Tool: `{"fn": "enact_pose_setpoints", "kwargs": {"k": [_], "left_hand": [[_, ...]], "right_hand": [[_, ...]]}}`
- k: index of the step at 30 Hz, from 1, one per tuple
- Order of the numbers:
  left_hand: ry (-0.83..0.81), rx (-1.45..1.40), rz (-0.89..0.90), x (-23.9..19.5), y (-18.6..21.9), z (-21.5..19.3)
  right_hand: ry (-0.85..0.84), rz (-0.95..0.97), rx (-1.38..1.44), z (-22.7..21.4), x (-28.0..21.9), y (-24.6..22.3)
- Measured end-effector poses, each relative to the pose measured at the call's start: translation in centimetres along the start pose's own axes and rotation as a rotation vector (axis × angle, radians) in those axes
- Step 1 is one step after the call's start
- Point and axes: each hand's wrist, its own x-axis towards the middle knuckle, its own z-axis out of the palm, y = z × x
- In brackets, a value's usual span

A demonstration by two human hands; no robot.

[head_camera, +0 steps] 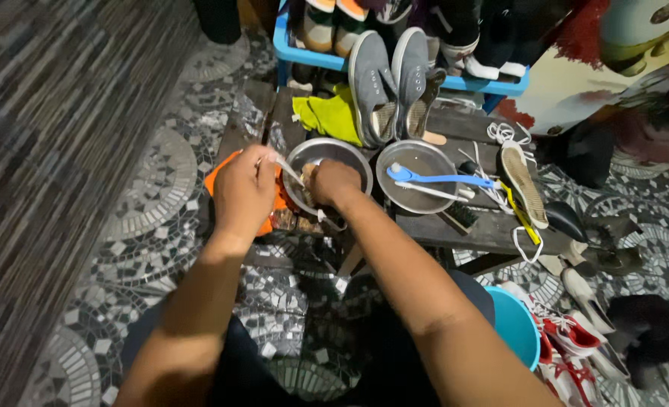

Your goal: The person scrubs white shoelaces in a metal bowl of water using a brush, then rinses and wrings them out. The person repeats the scrubbing and rinsing process on the shoelaces.

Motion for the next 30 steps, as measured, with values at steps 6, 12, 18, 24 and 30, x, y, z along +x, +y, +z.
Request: {"fn": "enact_pose_setpoints", "kwargs": {"k": [6,12,18,24,30], "left_hand": [[0.041,-0.059,0.022,-0.9,1.3,-0.8],[0.089,-0.019,0.140,1.7,2.6,-6.5],[-0.090,0.183,0.067,4.1,4.6,-9.3],[-0.208,0.184,0.158,7.1,6.3,-10.5],[-0.467,0.238,0.165,11.1,7.6,-9.8]], "right_hand": [[-0.013,0.022,0.001,0.4,1.0,0.5],[-0.066,0.010,-0.031,-1.5,-1.4,-1.2],[-0.051,0.000,-0.070,-0.8,-0.7,0.4],[0.205,-0.107,0.175,-2.7,-3.6,2.7],[0.445,-0.230,0.525,-1.1,-4.0,7.9]]}}
